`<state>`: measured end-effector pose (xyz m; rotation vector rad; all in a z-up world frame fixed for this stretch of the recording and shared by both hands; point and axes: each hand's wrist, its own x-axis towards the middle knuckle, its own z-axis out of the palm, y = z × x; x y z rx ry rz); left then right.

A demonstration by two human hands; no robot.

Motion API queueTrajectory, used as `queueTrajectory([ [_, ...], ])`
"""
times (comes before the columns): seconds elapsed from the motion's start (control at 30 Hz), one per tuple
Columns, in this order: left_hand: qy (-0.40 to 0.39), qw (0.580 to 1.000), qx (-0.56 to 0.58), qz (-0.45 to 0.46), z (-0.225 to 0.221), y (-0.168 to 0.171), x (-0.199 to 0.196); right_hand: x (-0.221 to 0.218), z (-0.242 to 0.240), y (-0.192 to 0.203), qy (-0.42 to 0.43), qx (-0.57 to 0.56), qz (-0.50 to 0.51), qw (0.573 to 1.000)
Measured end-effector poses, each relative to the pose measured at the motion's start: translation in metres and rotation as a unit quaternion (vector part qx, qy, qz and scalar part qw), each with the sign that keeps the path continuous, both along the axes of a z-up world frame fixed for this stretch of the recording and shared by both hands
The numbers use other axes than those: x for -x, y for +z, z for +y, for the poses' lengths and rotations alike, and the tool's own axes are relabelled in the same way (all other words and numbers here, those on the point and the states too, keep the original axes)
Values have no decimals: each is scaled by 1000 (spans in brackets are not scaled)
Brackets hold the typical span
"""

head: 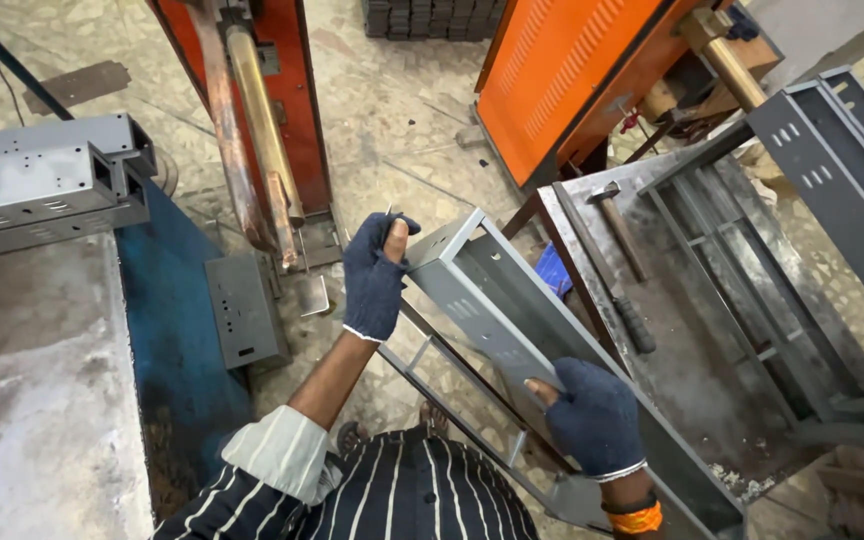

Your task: The recorder assembles metal components using a file for edge finishing, a spot welder for joining parts, and a hammer for fitting components together.

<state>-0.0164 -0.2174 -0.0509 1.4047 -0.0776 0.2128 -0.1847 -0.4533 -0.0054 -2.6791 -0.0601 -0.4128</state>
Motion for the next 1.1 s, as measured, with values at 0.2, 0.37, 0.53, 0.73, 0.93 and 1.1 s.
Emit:
queueTrajectory([
  [0.2,-43,997,6,58,5,6,1,-8,-3,14,0,38,5,999],
  [0.37,-89,993,58,48,11,-27,-2,-26,-9,23,-9,43,30,999],
  [0.53,-124,988,86,37,-6,-33,7,-45,-26,30,-12,49,15,999],
  [0.73,-186,976,69,91,-53,-37,12,-72,-83,44,-28,98,-5,995],
  [0.93,-254,955,-1,151,-105,-38,1,-88,-167,65,-45,99,-34,993],
  [1.1,-225,947,-85,212,-155,-43,-23,-85,-239,81,-98,96,-5,991],
])
